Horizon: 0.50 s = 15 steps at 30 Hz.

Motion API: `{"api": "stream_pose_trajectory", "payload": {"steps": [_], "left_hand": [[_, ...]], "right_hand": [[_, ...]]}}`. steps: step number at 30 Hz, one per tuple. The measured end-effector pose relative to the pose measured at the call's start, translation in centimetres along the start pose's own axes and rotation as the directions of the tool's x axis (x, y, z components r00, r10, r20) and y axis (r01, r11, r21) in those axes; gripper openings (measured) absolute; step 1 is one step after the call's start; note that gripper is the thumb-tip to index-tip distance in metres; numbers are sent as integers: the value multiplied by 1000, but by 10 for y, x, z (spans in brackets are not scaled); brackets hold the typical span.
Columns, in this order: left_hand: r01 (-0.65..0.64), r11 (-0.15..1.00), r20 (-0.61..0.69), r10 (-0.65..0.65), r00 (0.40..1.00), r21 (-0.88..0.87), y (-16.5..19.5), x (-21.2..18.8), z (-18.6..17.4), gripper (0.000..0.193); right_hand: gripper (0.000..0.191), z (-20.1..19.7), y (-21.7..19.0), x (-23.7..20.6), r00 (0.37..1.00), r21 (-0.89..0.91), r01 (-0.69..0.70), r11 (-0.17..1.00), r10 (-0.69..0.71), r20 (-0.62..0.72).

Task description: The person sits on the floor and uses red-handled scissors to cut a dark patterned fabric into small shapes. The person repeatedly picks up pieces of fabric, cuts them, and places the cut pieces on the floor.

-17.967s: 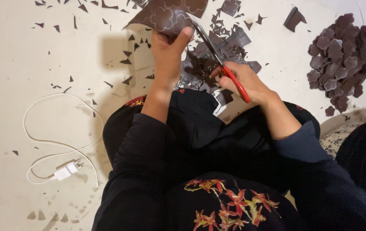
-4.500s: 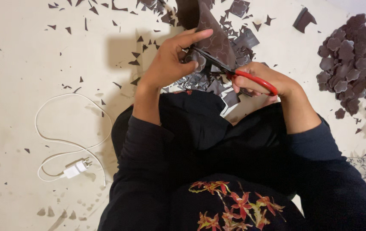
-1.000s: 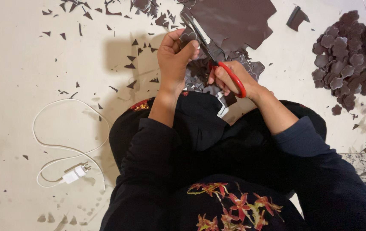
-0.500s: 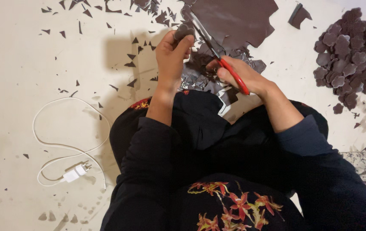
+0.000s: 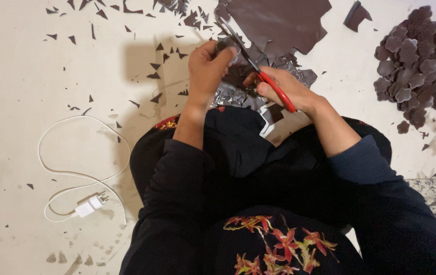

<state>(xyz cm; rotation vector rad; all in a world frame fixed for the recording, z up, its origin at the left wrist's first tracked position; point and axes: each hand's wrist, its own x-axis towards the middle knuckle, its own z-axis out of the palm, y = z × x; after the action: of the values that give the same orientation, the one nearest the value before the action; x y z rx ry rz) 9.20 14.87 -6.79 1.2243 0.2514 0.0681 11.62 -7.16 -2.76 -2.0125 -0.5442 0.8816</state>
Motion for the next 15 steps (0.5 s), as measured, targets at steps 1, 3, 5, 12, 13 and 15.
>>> {"api": "stream_pose_trajectory", "payload": {"steps": [1,3,5,12,13,15], "left_hand": [[-1,1000,-4,1,1000,-1,0,0,-1,15],[-4,1000,11,4,1000,-9,1,-1,-1,19],[-12,1000,46,13,999,-22,3,0,-2,20],[-116,992,40,114,993,51,6,-5,1,22],[-119,992,35,117,992,44,5,-5,2,22],[-127,991,19,126,992,42,2,-5,4,22]], "right_hand": [[102,1,0,0,1000,-9,-13,1000,13,-2],[102,1,0,-1,1000,-2,-28,1000,28,7],[102,-1,-1,-2,999,28,-28,999,28,28],[101,3,-6,-2,999,96,-32,995,31,15],[100,3,-6,-2,999,113,-30,993,28,15],[99,4,-5,-3,1000,135,-31,990,30,5]]}}
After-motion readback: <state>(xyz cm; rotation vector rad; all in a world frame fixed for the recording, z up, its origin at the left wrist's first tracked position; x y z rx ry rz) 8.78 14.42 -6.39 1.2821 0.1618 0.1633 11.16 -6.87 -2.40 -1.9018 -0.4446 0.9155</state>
